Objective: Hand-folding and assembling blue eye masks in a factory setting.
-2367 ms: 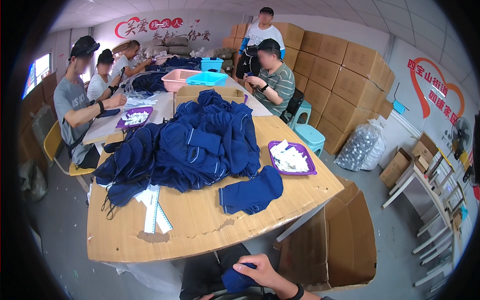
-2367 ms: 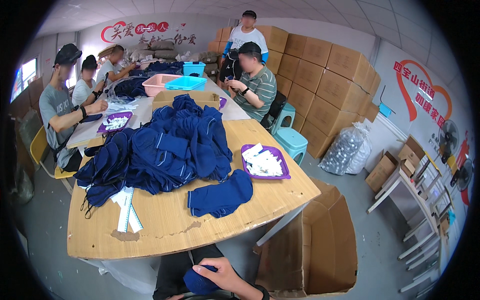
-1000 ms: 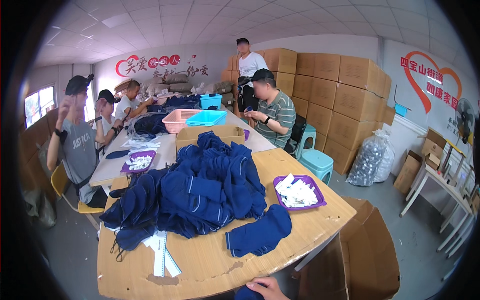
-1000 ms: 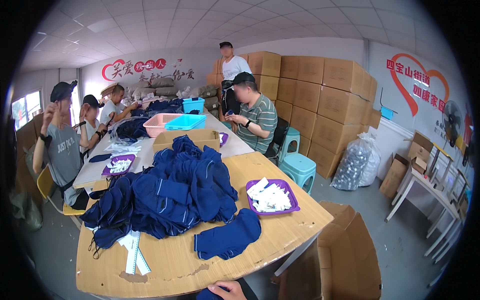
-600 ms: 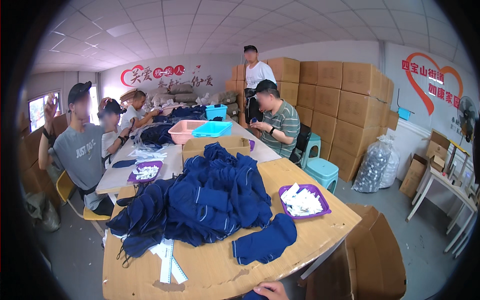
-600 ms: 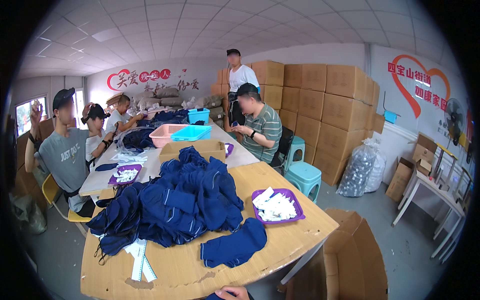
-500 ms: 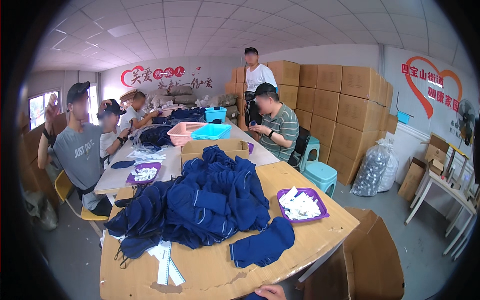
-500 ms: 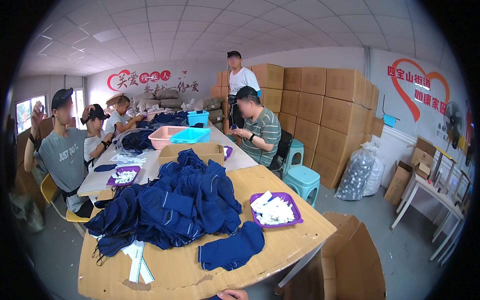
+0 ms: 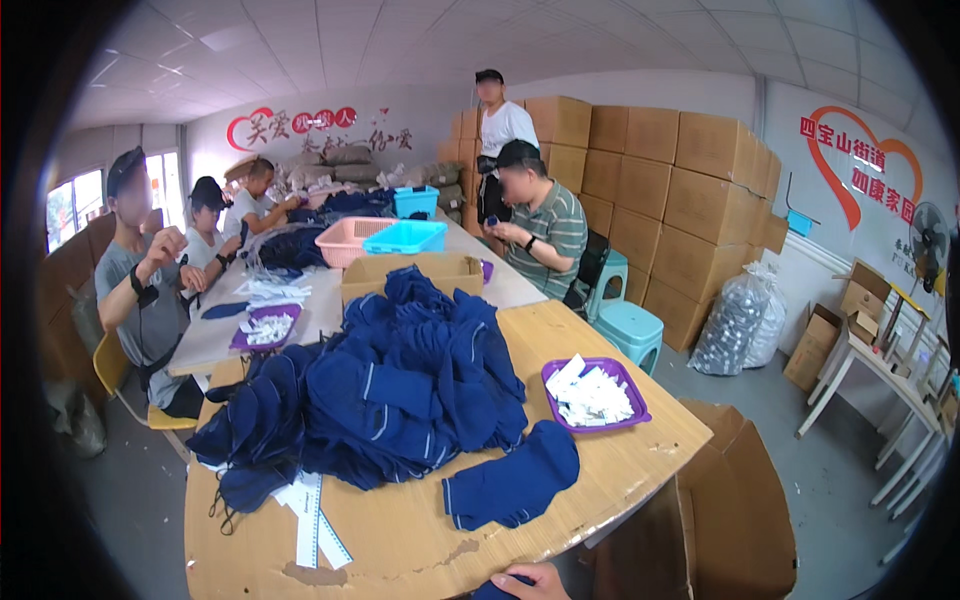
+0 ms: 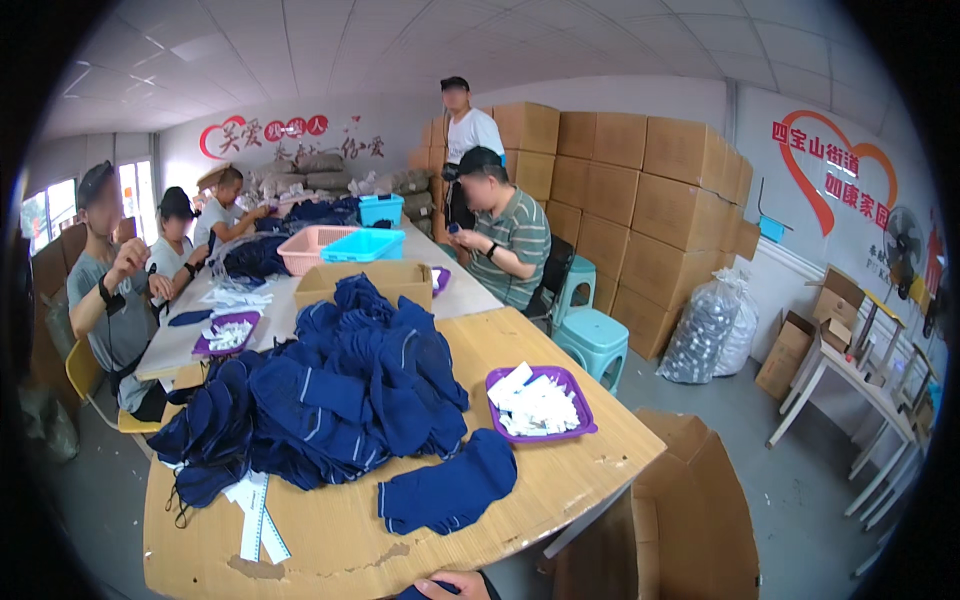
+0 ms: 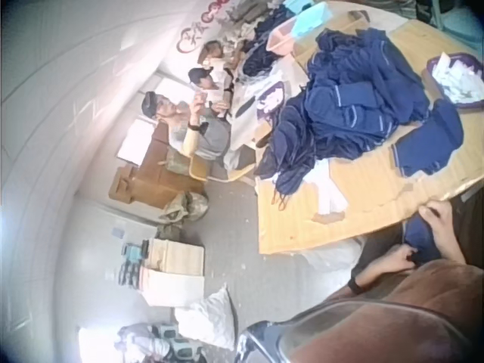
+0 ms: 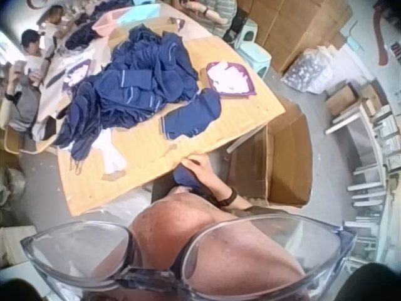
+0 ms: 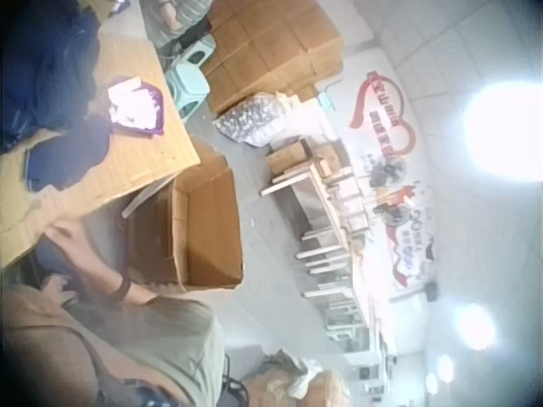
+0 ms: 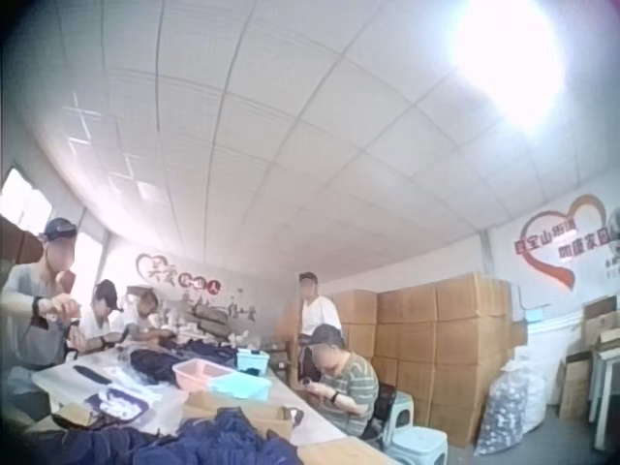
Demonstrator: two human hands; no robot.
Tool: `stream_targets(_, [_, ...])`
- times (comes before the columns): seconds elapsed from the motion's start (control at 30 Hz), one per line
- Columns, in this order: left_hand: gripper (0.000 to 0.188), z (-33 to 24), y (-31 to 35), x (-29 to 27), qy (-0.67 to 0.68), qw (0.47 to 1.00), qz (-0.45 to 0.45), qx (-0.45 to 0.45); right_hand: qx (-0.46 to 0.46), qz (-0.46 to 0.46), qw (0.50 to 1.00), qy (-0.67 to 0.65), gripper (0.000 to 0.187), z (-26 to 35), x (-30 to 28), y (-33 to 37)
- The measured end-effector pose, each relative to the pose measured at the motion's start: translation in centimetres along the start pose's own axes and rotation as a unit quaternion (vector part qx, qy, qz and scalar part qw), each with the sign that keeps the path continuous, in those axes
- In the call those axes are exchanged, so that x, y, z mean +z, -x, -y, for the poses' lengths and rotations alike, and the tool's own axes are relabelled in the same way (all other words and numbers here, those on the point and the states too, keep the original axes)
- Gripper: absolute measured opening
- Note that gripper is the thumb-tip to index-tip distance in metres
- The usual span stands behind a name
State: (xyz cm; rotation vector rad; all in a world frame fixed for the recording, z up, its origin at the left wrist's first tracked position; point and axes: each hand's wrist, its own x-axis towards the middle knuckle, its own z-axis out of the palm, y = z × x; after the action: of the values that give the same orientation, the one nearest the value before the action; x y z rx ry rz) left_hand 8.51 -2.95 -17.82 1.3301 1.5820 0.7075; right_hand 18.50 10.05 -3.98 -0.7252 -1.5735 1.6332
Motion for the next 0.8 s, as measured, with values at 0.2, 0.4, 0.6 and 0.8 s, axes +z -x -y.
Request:
stream_targets(0.2, [0.051,-3.3,1.7,-3.1,0.011,0.997,0.066,-0.044,0.018,0.016,1.0,-0.015,0.022,-0.2,0.6,-0.4])
stream_targets(0.4, [0.044,-5.2,2.5,-4.2,0.047,0.987,0.151,-0.042,0.024,0.014,1.0,-0.014,0.021,-0.6,0.7,-0.3])
stream_targets(0.6, [0.059,-7.0,2.2,-4.8,0.054,0.97,0.224,-0.073,0.031,0.041,0.999,-0.014,0.021,-0.7,0.1,-0.2])
stream_targets(0.8, [0.061,-5.5,1.8,-4.5,0.13,0.948,0.286,-0.044,0.043,0.089,0.995,0.019,0.019,-1.7,-1.5,-0.1])
